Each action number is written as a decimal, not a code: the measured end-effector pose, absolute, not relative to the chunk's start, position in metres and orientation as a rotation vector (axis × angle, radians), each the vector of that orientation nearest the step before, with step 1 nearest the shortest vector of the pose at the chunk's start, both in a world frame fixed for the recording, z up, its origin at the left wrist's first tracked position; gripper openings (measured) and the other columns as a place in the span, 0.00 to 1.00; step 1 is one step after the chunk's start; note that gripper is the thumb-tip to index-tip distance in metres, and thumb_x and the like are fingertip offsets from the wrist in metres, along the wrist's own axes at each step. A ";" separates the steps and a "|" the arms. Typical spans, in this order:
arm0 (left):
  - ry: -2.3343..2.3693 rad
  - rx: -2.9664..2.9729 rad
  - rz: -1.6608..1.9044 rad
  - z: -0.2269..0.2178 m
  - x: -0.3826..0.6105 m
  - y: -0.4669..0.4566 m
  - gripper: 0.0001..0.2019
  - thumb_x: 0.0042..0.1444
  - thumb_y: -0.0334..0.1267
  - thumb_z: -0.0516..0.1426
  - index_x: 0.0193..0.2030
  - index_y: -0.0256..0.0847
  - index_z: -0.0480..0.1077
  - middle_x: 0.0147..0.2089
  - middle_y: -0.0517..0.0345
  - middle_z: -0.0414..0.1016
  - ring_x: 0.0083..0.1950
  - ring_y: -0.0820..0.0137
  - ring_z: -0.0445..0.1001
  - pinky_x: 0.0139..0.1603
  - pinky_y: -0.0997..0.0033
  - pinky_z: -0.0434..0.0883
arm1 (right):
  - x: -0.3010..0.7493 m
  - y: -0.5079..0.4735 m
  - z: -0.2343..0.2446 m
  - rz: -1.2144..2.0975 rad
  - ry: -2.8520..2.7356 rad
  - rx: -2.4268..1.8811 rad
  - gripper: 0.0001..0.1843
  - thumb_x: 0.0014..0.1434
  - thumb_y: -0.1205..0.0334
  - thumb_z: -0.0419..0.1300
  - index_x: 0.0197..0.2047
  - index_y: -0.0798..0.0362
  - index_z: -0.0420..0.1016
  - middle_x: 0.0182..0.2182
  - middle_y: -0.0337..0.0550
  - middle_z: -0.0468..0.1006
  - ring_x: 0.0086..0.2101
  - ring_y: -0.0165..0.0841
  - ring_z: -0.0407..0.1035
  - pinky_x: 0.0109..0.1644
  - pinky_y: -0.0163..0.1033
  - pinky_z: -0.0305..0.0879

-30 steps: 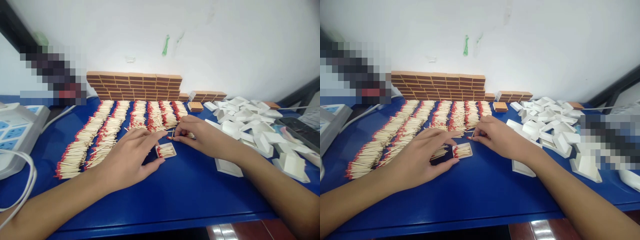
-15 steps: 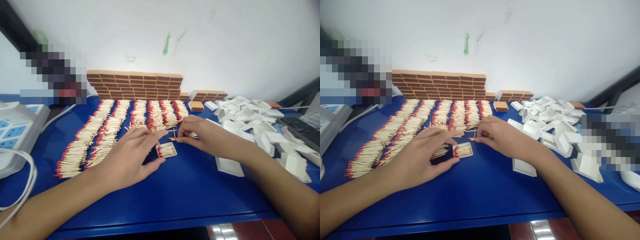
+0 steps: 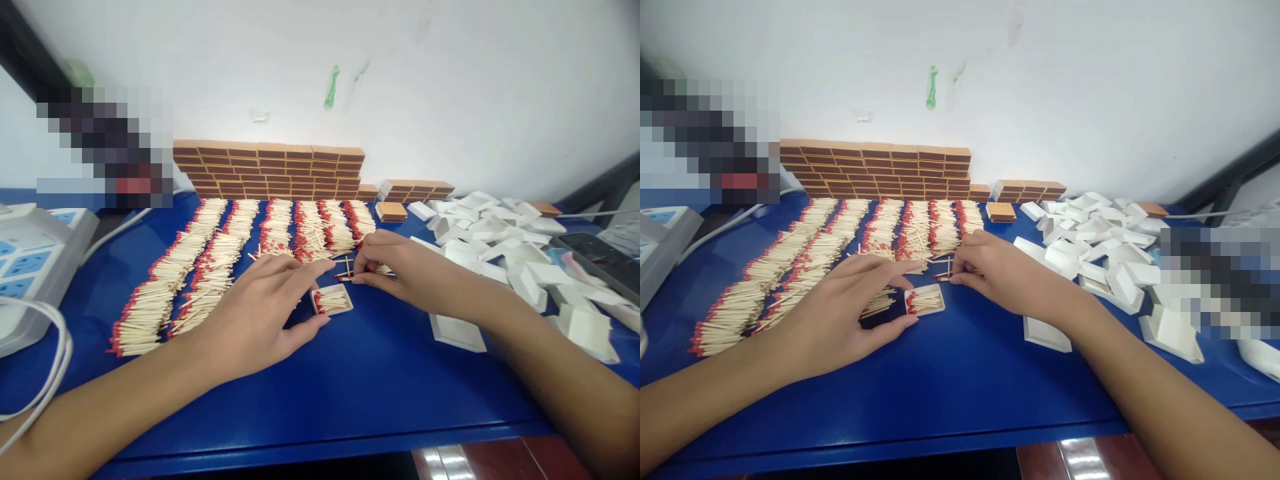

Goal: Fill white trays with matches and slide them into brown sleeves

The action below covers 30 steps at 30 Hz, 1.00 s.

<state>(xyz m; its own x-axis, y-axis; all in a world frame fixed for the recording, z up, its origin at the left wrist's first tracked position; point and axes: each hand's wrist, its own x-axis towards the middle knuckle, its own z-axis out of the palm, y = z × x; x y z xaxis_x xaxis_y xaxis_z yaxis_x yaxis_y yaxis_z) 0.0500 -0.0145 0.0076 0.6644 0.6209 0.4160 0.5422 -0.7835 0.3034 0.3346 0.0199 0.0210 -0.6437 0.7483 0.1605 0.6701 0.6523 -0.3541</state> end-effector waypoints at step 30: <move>0.962 2.728 0.734 0.007 0.050 -0.013 0.27 0.68 0.42 0.63 0.71 0.44 0.63 0.52 0.52 0.81 0.57 0.57 0.78 0.63 0.51 0.74 | 0.305 -0.012 0.032 0.345 -2.552 -1.031 0.06 0.74 0.60 0.61 0.43 0.50 0.77 0.41 0.48 0.78 0.43 0.42 0.72 0.46 0.46 0.69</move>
